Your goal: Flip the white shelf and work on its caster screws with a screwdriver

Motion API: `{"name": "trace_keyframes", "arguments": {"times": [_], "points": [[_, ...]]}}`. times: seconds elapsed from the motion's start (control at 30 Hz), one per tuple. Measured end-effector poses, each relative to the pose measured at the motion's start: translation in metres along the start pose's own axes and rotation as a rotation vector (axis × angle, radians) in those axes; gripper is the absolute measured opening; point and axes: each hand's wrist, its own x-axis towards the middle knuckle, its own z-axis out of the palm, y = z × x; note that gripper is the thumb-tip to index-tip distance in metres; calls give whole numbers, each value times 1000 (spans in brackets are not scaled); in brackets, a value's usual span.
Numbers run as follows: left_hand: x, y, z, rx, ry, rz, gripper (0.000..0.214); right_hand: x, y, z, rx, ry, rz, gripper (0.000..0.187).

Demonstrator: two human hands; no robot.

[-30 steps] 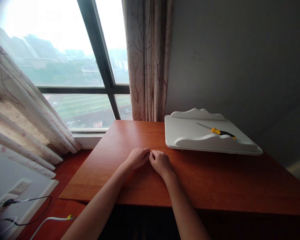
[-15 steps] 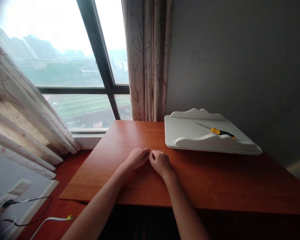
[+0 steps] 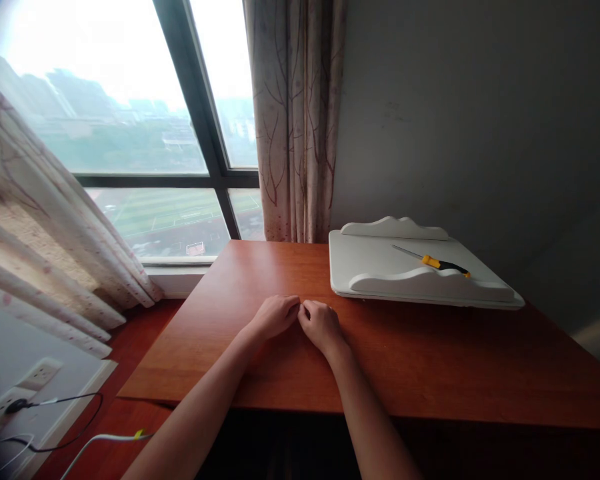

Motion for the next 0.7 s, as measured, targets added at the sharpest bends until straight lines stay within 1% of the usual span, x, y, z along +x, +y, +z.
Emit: {"name": "trace_keyframes", "arguments": {"times": [0.7], "points": [[-1, 2, -2, 4, -10, -13, 28, 0, 0, 0, -9, -3, 2, 32]]}}
